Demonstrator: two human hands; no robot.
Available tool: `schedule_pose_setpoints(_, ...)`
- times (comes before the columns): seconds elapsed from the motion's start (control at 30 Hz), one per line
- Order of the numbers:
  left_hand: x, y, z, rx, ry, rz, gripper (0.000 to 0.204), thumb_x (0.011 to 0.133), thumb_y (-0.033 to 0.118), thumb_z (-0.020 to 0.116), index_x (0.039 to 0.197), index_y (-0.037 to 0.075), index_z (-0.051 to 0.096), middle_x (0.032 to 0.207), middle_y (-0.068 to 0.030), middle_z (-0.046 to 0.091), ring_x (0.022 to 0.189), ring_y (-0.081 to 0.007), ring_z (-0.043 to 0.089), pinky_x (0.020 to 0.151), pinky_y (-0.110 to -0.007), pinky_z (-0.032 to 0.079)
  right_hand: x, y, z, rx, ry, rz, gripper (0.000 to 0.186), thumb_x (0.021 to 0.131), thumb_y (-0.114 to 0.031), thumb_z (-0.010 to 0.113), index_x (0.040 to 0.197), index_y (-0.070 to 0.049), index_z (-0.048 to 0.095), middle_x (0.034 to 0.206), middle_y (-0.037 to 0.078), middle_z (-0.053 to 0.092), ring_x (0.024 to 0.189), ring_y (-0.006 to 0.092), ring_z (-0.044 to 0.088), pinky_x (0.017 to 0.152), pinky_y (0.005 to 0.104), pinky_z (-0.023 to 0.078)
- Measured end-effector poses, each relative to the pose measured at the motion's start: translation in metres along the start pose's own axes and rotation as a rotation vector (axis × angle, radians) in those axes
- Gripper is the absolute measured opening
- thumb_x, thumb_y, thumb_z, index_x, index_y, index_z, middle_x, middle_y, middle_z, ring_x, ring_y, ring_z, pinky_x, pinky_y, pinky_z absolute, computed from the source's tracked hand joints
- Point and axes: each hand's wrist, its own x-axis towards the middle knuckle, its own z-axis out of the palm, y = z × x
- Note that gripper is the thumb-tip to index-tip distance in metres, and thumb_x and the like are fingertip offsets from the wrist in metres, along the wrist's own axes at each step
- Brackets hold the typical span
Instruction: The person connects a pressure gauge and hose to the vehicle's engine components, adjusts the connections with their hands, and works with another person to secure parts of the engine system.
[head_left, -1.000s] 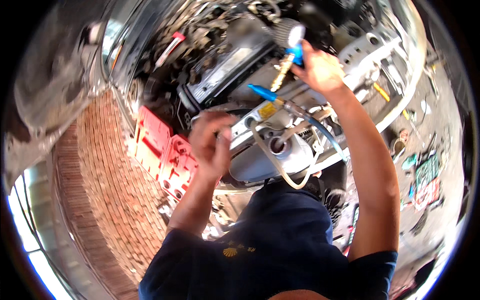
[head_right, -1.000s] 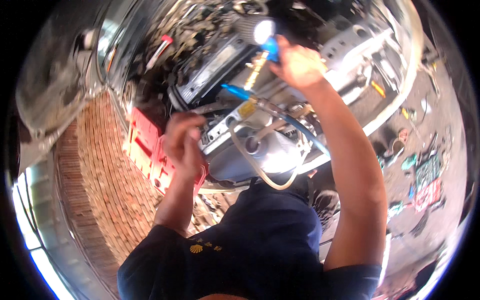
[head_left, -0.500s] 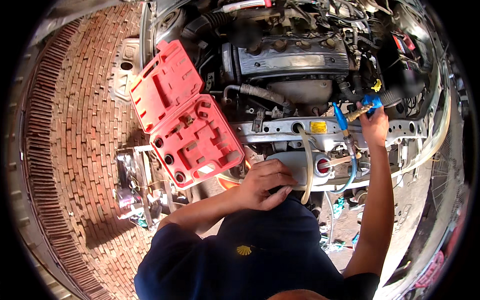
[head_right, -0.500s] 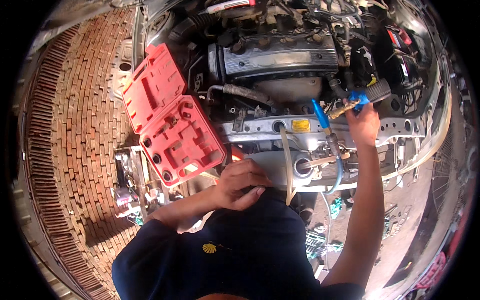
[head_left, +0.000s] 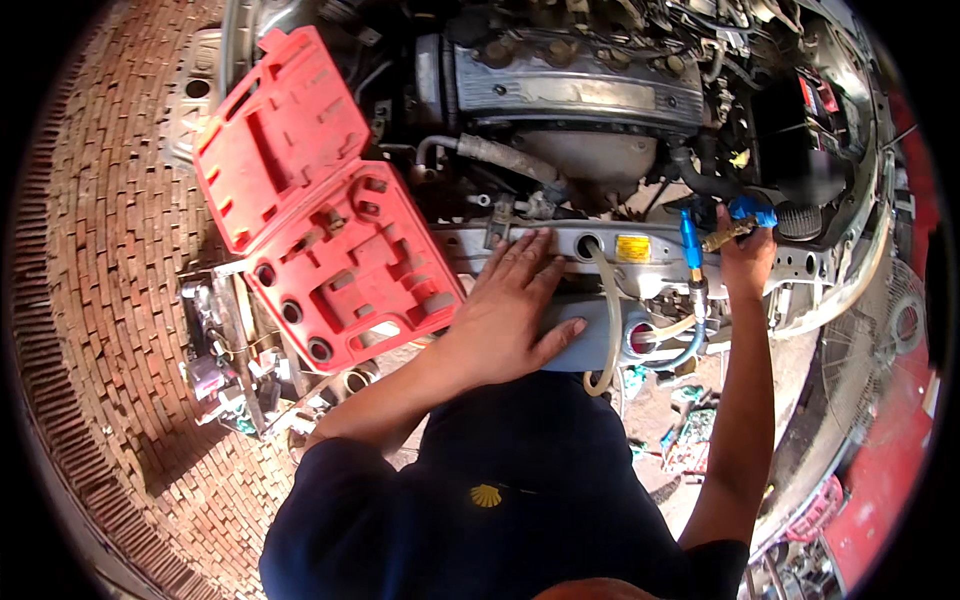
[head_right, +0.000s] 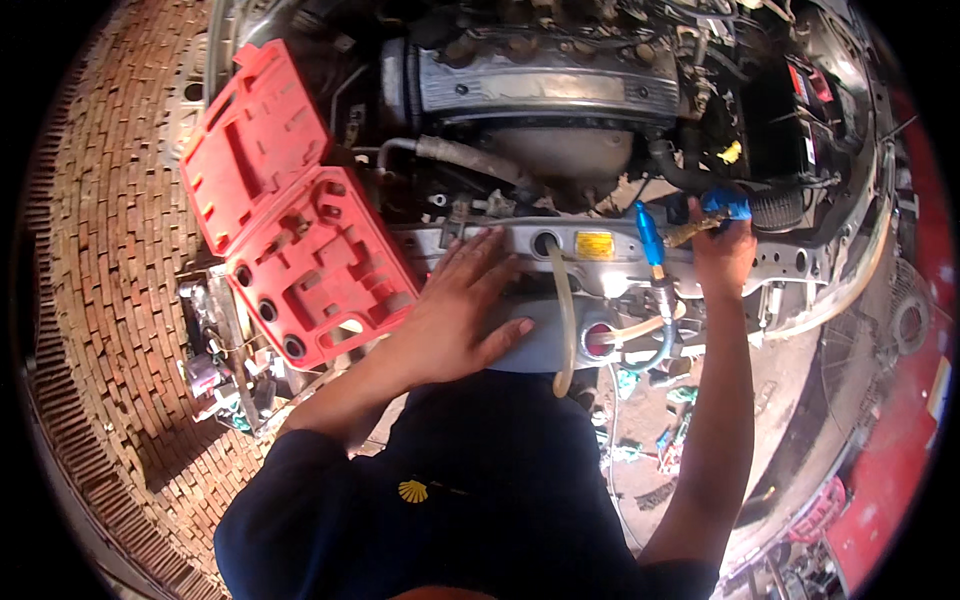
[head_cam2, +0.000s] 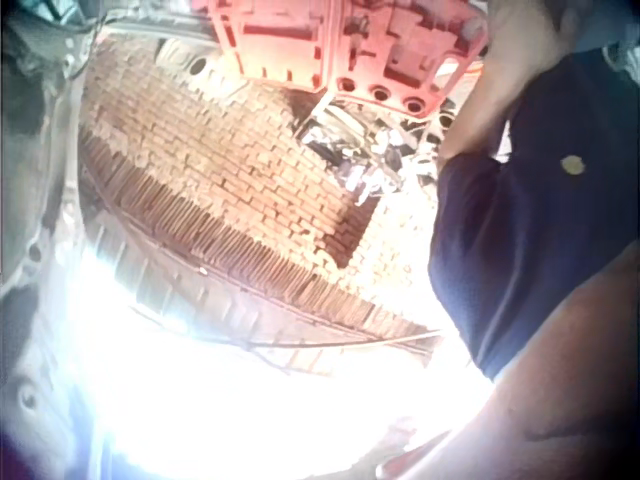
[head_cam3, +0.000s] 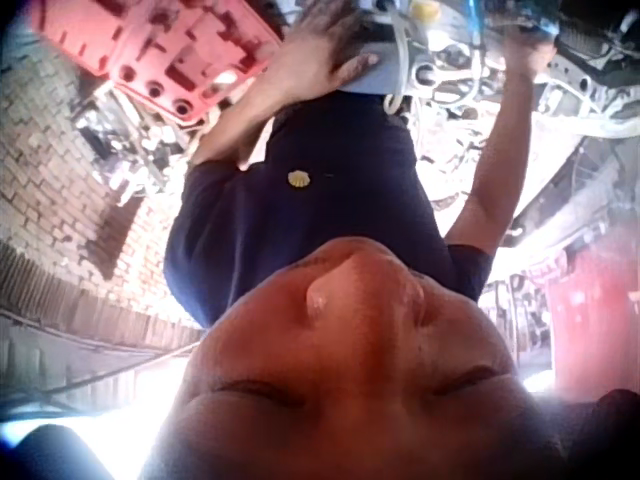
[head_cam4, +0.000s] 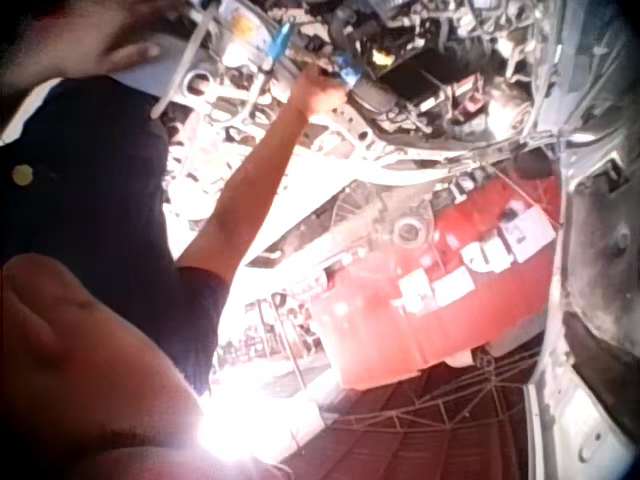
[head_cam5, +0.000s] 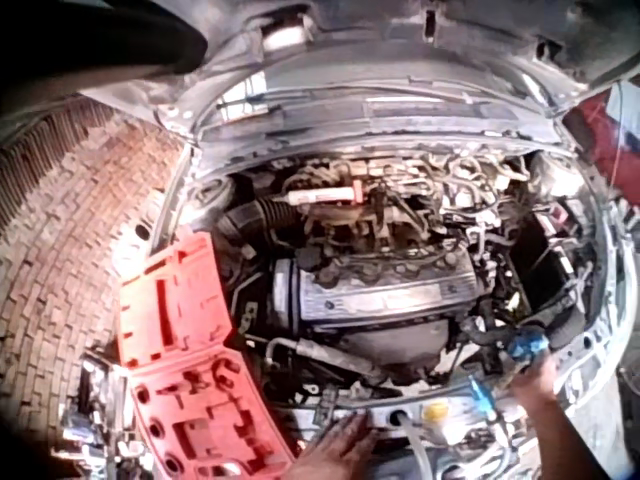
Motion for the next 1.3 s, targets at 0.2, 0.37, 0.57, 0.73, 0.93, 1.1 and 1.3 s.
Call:
schedule_pose_setpoints(0.2,0.005,0.0,-0.006,0.048,-0.053,0.024,0.073,0.097,0.052,0.065,0.142,-0.005,0.058,0.16,-0.0362,0.038,0.154,-0.0478,0.032,0.128,-0.057,0.022,-0.001,0.003,0.002,0.107,0.012,-0.005,0.041,0.087,-0.029,0.088,0.116,-0.006,0.069,0.094,0.01,0.076,0.082,0.0265,0.072,0.08,0.0399,0.057)
schedule_pose_setpoints(0.37,0.01,-0.002,-0.012,0.125,-0.109,0.037,0.075,0.097,0.056,0.064,0.14,-0.005,0.06,0.158,-0.0363,0.041,0.152,-0.0471,0.037,0.127,-0.057,0.024,-0.001,0.006,0.003,0.042,-0.015,0.036,0.046,0.086,-0.03,0.089,0.12,-0.006,0.069,0.104,0.012,0.075,0.094,0.0308,0.072,0.089,0.0428,0.056)
schedule_pose_setpoints(0.57,0.011,-0.004,-0.013,0.126,-0.126,0.038,0.074,0.097,0.056,0.064,0.137,-0.006,0.062,0.157,-0.0369,0.042,0.152,-0.0475,0.038,0.127,-0.057,0.025,-0.001,0.001,0.001,0.063,-0.039,0.069,0.044,0.085,-0.028,0.089,0.117,-0.006,0.069,0.104,0.012,0.075,0.094,0.0317,0.072,0.087,0.0419,0.056)
schedule_pose_setpoints(0.73,0.012,-0.003,-0.015,0.102,-0.124,0.041,0.074,0.096,0.055,0.065,0.136,-0.008,0.063,0.156,-0.0372,0.043,0.151,-0.0478,0.039,0.127,-0.056,0.027,-0.002,0.001,0.003,0.12,-0.017,0.058,0.039,0.085,-0.025,0.089,0.113,-0.005,0.069,0.103,0.011,0.074,0.093,0.0283,0.071,0.087,0.0399,0.055)
schedule_pose_setpoints(0.93,0.015,-0.004,-0.015,0.107,-0.137,0.046,0.074,0.095,0.055,0.067,0.134,-0.008,0.063,0.156,-0.0375,0.043,0.149,-0.0489,0.041,0.127,-0.056,0.028,0.0,-0.012,-0.002,-0.018,0.006,0.007,0.041,0.085,-0.023,0.088,0.116,-0.005,0.07,0.102,0.012,0.075,0.093,0.0298,0.072,0.087,0.0407,0.056)
schedule_pose_setpoints(1.1,0.016,-0.006,-0.014,0.091,-0.13,0.055,0.075,0.094,0.055,0.067,0.133,-0.009,0.063,0.155,-0.0392,0.043,0.148,-0.0506,0.041,0.126,-0.056,0.029,0.001,-0.013,-0.004,0.036,-0.019,-0.004,0.041,0.086,-0.023,0.088,0.119,-0.005,0.07,0.103,0.011,0.075,0.093,0.0295,0.072,0.088,0.0406,0.056)
schedule_pose_setpoints(1.3,0.016,-0.007,-0.015,0.056,-0.128,0.046,0.074,0.094,0.054,0.069,0.132,-0.01,0.063,0.155,-0.0401,0.042,0.148,-0.0515,0.042,0.126,-0.056,0.029,-0.001,-0.011,-0.001,0.106,-0.027,0.016,0.047,0.085,-0.023,0.089,0.122,-0.005,0.068,0.106,0.009,0.075,0.095,0.025,0.072,0.091,0.0383,0.056)
